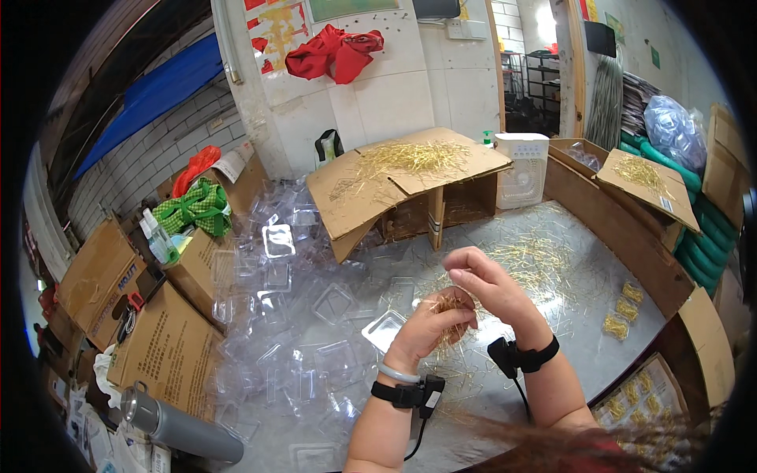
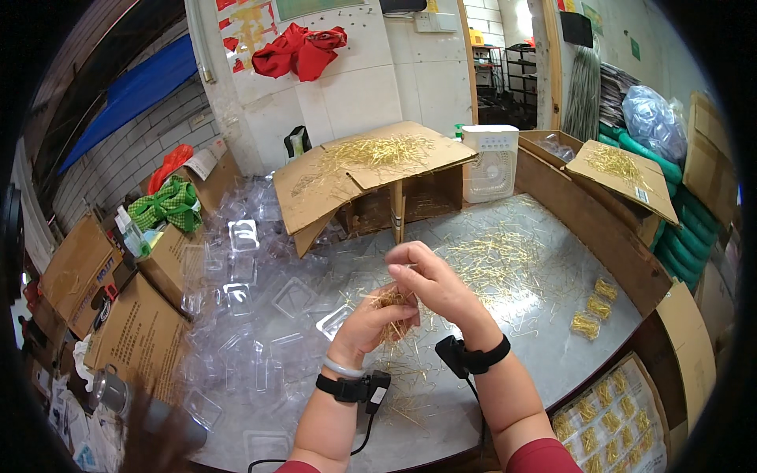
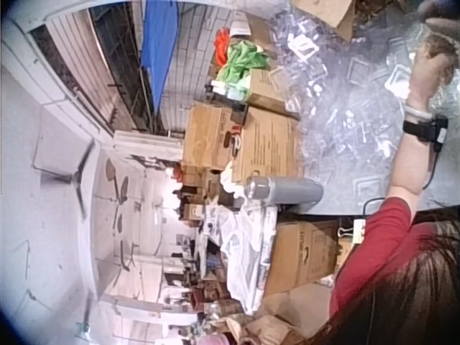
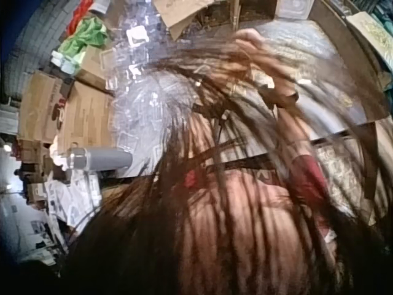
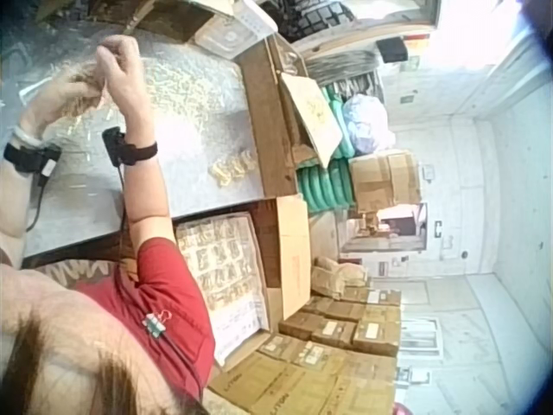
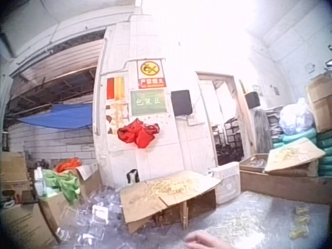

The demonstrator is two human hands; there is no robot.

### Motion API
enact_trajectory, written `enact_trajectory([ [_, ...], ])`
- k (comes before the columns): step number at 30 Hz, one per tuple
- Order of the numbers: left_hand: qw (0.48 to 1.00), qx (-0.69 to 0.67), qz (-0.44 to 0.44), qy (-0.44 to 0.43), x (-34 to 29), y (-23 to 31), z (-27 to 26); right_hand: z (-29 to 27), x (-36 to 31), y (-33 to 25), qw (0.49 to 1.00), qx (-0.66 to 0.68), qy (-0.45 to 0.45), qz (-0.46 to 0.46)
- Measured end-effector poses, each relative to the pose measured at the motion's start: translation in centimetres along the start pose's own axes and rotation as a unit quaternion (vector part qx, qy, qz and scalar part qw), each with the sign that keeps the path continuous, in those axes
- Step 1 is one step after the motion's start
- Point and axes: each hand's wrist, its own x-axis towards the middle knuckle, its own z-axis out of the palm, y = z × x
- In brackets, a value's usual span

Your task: The person is gathering gold-colored metallic wires/springs from a table and placing them into small plastic bags.

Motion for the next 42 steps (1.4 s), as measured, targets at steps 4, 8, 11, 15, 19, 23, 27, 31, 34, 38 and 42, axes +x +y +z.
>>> enact_trajectory([
  [4, 1.000, 0.002, -0.012, 0.006, 0.0, 0.2, 0.3, 0.0, -0.5, -0.9, 0.999, 0.018, -0.045, -0.005],
  [8, 0.999, 0.015, 0.019, 0.040, -0.2, 0.1, -0.2, 0.0, -0.2, -0.4, 0.997, -0.052, -0.050, -0.027],
  [11, 0.998, -0.012, 0.029, 0.051, 0.2, -0.4, -0.4, 0.2, -0.2, -0.3, 0.994, -0.098, -0.018, -0.046],
  [15, 0.995, -0.083, 0.034, 0.050, -0.2, 0.0, -0.3, 0.3, 0.1, 0.4, 0.998, -0.040, 0.051, -0.022],
  [19, 0.996, -0.036, 0.041, 0.064, 0.0, 0.0, -0.5, -1.1, 0.0, 0.9, 0.991, -0.126, 0.016, 0.031],
  [23, 0.997, -0.001, 0.046, 0.061, 0.2, 0.0, -0.1, -0.3, -0.3, -0.3, 0.975, -0.211, 0.020, -0.064],
  [27, 0.992, 0.066, 0.015, 0.103, 0.3, 0.5, -0.1, 0.7, -0.5, -1.4, 0.958, -0.261, 0.073, -0.096],
  [31, 0.966, 0.165, 0.102, 0.171, 0.7, -1.2, 0.0, 1.9, -0.9, -2.4, 0.945, -0.285, 0.007, -0.158],
  [34, 0.946, 0.211, 0.179, 0.167, 1.6, -2.6, -1.2, 2.3, -0.8, -1.8, 0.933, -0.308, -0.020, -0.186],
  [38, 0.982, 0.105, -0.014, 0.158, 0.7, -0.1, -0.8, 1.5, -0.4, -0.5, 0.933, -0.299, 0.052, -0.191],
  [42, 0.994, 0.034, 0.023, 0.104, 0.6, -0.4, -1.1, 0.7, -0.4, -1.4, 0.951, -0.272, 0.086, -0.117],
])
